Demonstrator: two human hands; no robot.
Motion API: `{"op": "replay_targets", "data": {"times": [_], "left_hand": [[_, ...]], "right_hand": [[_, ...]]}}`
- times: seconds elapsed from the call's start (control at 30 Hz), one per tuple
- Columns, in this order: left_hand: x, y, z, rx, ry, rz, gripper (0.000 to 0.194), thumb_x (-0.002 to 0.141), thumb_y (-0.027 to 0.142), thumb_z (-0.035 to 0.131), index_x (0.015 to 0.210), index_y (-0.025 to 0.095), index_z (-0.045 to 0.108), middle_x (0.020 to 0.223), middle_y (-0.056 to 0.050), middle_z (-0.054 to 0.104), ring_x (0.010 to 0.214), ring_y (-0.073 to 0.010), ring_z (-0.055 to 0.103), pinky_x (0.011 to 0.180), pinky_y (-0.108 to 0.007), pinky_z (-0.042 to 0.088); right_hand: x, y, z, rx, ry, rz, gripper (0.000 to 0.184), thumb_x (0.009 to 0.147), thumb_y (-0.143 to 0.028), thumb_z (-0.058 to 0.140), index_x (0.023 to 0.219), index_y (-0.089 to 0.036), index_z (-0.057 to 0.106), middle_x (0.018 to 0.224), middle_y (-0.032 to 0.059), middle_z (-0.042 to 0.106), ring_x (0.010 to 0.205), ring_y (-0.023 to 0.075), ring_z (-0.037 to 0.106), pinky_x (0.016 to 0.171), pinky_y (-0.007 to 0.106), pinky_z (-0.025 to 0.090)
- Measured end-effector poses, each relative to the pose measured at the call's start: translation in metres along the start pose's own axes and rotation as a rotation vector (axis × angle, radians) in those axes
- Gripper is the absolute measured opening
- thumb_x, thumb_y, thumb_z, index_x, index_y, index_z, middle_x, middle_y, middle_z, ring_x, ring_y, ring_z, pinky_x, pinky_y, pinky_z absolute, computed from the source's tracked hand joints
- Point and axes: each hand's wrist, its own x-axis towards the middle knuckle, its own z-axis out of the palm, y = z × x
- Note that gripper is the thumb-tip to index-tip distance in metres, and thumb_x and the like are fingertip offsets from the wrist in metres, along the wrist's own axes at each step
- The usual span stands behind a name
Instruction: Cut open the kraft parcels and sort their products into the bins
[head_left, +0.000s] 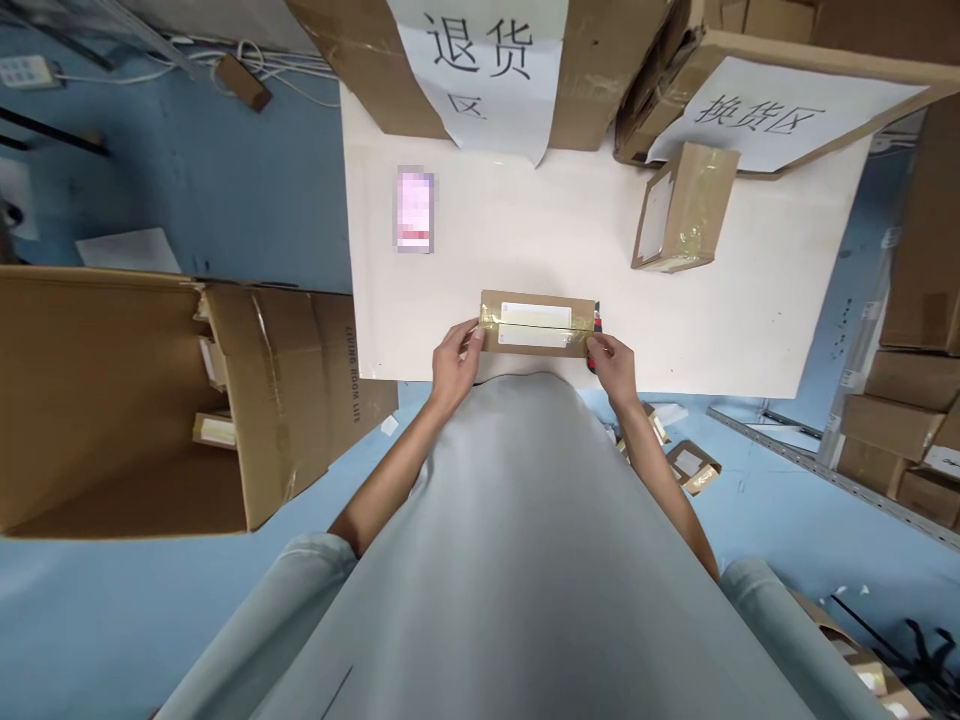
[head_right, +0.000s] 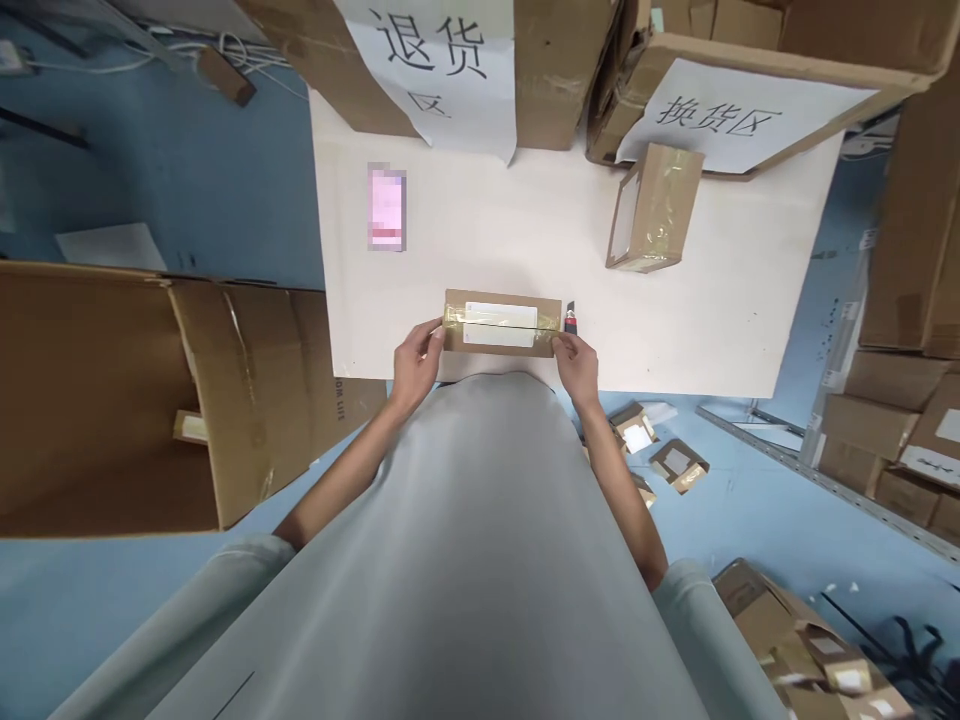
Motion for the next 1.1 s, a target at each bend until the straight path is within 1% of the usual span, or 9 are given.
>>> {"op": "replay_targets", "data": {"times": [0.2,0.3,0.4,0.47,0.6,0.73,0.83,0.9,1.1], "left_hand": [[0.006,-0.004,0.026,-0.261,-0.145,-0.204,0.051,0.105,0.062,0.068,0.142,0.027,0.064,0.165,-0.014,0.066,0.151,-0.0303,0.065,0.107,-0.046,0.068],[0.004,-0.005,0.023,-0.308,-0.174,-0.255,0.041,0.107,0.064,0.061,0.118,0.026,0.068,0.169,-0.015,0.062,0.154,-0.0312,0.063,0.111,-0.050,0.066],[0.006,-0.006,0.021,-0.193,-0.204,-0.193,0.045,0.107,0.064,0.062,0.086,0.024,0.063,0.167,-0.015,0.063,0.166,-0.0347,0.050,0.123,-0.052,0.058],[0.008,-0.008,0.022,-0.110,-0.192,-0.142,0.040,0.102,0.056,0.071,0.081,0.025,0.060,0.165,-0.016,0.066,0.166,-0.0356,0.050,0.126,-0.053,0.055],[0.011,-0.015,0.023,-0.080,-0.209,-0.105,0.017,0.094,0.033,0.076,0.098,0.025,0.062,0.173,-0.016,0.058,0.152,-0.0334,0.063,0.110,-0.050,0.064],[0.007,-0.021,0.019,0.042,-0.222,0.022,0.034,0.089,0.022,0.076,0.121,0.026,0.066,0.170,-0.015,0.056,0.157,-0.0331,0.057,0.111,-0.049,0.063],[0.004,-0.023,0.019,0.167,-0.214,0.108,0.066,0.090,0.015,0.075,0.153,0.027,0.061,0.164,-0.016,0.055,0.155,-0.0335,0.057,0.120,-0.052,0.058],[0.006,-0.023,0.020,0.248,-0.223,0.128,0.079,0.091,0.013,0.073,0.166,0.028,0.054,0.163,-0.017,0.052,0.149,-0.0349,0.061,0.120,-0.054,0.058],[0.022,-0.017,0.032,0.341,-0.238,0.087,0.078,0.097,0.025,0.074,0.171,0.032,0.053,0.168,-0.019,0.052,0.144,-0.0445,0.063,0.117,-0.065,0.057]], "right_hand": [[-0.006,-0.007,-0.005,0.123,0.101,0.090,0.065,0.083,-0.079,0.078,0.114,-0.022,0.076,0.123,0.0136,0.081,0.118,0.0318,0.077,0.105,0.049,0.063],[-0.012,-0.012,0.003,0.140,0.119,0.102,0.065,0.086,-0.086,0.071,0.103,-0.024,0.073,0.121,0.0122,0.081,0.117,0.0305,0.076,0.105,0.047,0.062],[-0.019,-0.017,0.007,0.014,0.085,0.046,0.065,0.094,-0.089,0.060,0.087,-0.026,0.072,0.119,0.0116,0.080,0.124,0.0321,0.072,0.110,0.047,0.059],[-0.021,-0.019,0.007,-0.102,0.060,0.005,0.065,0.098,-0.087,0.058,0.095,-0.026,0.078,0.123,0.0117,0.080,0.126,0.0318,0.072,0.113,0.047,0.058],[-0.018,-0.022,0.003,-0.276,-0.008,-0.031,0.071,0.104,-0.077,0.057,0.149,-0.025,0.075,0.142,0.0153,0.074,0.122,0.0315,0.075,0.114,0.048,0.061],[-0.010,-0.025,-0.005,-0.460,-0.104,-0.098,0.081,0.107,-0.060,0.060,0.179,-0.026,0.047,0.138,0.0163,0.073,0.112,0.0336,0.078,0.107,0.052,0.064],[0.000,-0.032,-0.008,-0.561,-0.146,-0.138,0.088,0.108,-0.051,0.060,0.187,-0.030,0.027,0.132,0.0170,0.075,0.100,0.0340,0.078,0.101,0.054,0.064],[0.008,-0.037,-0.005,-0.626,-0.155,-0.141,0.091,0.108,-0.052,0.062,0.188,-0.028,0.024,0.132,0.0204,0.075,0.101,0.0378,0.077,0.100,0.058,0.062],[0.037,-0.044,0.045,-0.652,-0.055,0.005,0.117,0.097,-0.078,0.072,0.185,-0.015,0.027,0.149,0.0362,0.064,0.126,0.0525,0.069,0.108,0.073,0.055]]}}
